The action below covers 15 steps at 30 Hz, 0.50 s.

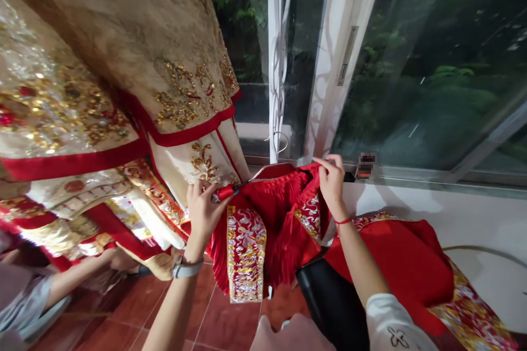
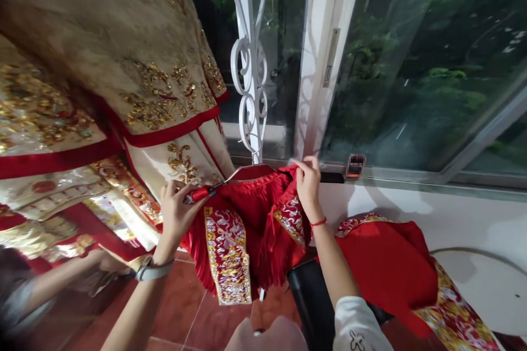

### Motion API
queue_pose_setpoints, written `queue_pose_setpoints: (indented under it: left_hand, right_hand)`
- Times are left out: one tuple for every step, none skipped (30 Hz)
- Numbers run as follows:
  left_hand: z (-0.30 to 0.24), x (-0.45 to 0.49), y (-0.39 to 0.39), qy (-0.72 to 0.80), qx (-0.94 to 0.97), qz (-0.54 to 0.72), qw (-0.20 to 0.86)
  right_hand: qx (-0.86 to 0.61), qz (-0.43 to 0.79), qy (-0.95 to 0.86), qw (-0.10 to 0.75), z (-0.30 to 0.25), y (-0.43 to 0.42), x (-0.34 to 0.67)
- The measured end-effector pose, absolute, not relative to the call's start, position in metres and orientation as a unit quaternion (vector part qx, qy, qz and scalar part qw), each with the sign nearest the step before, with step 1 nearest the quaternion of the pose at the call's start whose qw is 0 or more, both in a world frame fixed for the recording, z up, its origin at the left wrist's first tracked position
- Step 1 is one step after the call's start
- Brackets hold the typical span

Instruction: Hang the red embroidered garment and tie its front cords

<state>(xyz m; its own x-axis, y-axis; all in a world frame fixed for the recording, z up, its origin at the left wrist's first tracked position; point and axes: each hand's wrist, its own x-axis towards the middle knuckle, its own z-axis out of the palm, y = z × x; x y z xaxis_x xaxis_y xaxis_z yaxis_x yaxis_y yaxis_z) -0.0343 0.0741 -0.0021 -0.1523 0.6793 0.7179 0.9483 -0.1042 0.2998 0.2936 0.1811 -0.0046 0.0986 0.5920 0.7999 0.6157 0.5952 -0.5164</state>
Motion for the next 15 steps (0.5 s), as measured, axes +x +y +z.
queue_pose_setpoints:
  left_hand:
    - [0.001, -0.029, 0.073, -0.657, -0.619, -0.385, 0.190]
    - [0.001, -0.022, 0.072, -0.668, -0.609, -0.373, 0.208]
    - [0.000, -0.014, 0.071, -0.680, -0.599, -0.359, 0.224]
    - [-0.003, -0.006, 0.071, -0.691, -0.590, -0.345, 0.237]
    - [-0.008, 0.003, 0.071, -0.700, -0.583, -0.331, 0.246]
    - [-0.013, 0.011, 0.071, -0.708, -0.577, -0.321, 0.252]
    - [-0.019, 0.018, 0.072, -0.715, -0.571, -0.313, 0.254]
    - [-0.024, 0.023, 0.073, -0.722, -0.566, -0.308, 0.254]
    - [-0.027, 0.027, 0.074, -0.728, -0.559, -0.306, 0.252]
    - [-0.029, 0.028, 0.075, -0.735, -0.553, -0.306, 0.247]
    - [-0.030, 0.027, 0.077, -0.737, -0.552, -0.308, 0.238]
    - [-0.029, 0.022, 0.079, -0.733, -0.562, -0.311, 0.222]
    - [-0.026, 0.015, 0.081, -0.720, -0.586, -0.316, 0.194]
    - [-0.023, 0.006, 0.085, -0.697, -0.622, -0.322, 0.154]
    - [-0.019, -0.005, 0.088, -0.667, -0.660, -0.330, 0.104]
  right_hand:
    - [-0.438, -0.012, -0.680, 0.588, 0.003, 0.183, 0.292]
    - [-0.424, -0.006, -0.697, 0.578, 0.008, 0.185, 0.288]
    - [-0.409, 0.007, -0.720, 0.561, 0.010, 0.187, 0.282]
    - [-0.394, 0.025, -0.743, 0.541, 0.010, 0.188, 0.274]
    - [-0.383, 0.043, -0.761, 0.522, 0.007, 0.189, 0.266]
    - [-0.376, 0.059, -0.773, 0.508, 0.003, 0.189, 0.259]
    - [-0.375, 0.071, -0.778, 0.499, -0.001, 0.190, 0.255]
    - [-0.380, 0.077, -0.778, 0.495, -0.006, 0.190, 0.253]
    - [-0.387, 0.077, -0.776, 0.492, -0.009, 0.191, 0.253]
    - [-0.394, 0.074, -0.776, 0.486, -0.012, 0.192, 0.254]
    - [-0.403, 0.069, -0.777, 0.478, -0.013, 0.193, 0.258]
    - [-0.413, 0.061, -0.779, 0.467, -0.013, 0.194, 0.261]
    - [-0.425, 0.053, -0.780, 0.455, -0.012, 0.195, 0.265]
    - [-0.438, 0.044, -0.781, 0.443, -0.011, 0.195, 0.268]
    - [-0.452, 0.037, -0.781, 0.429, -0.010, 0.196, 0.270]
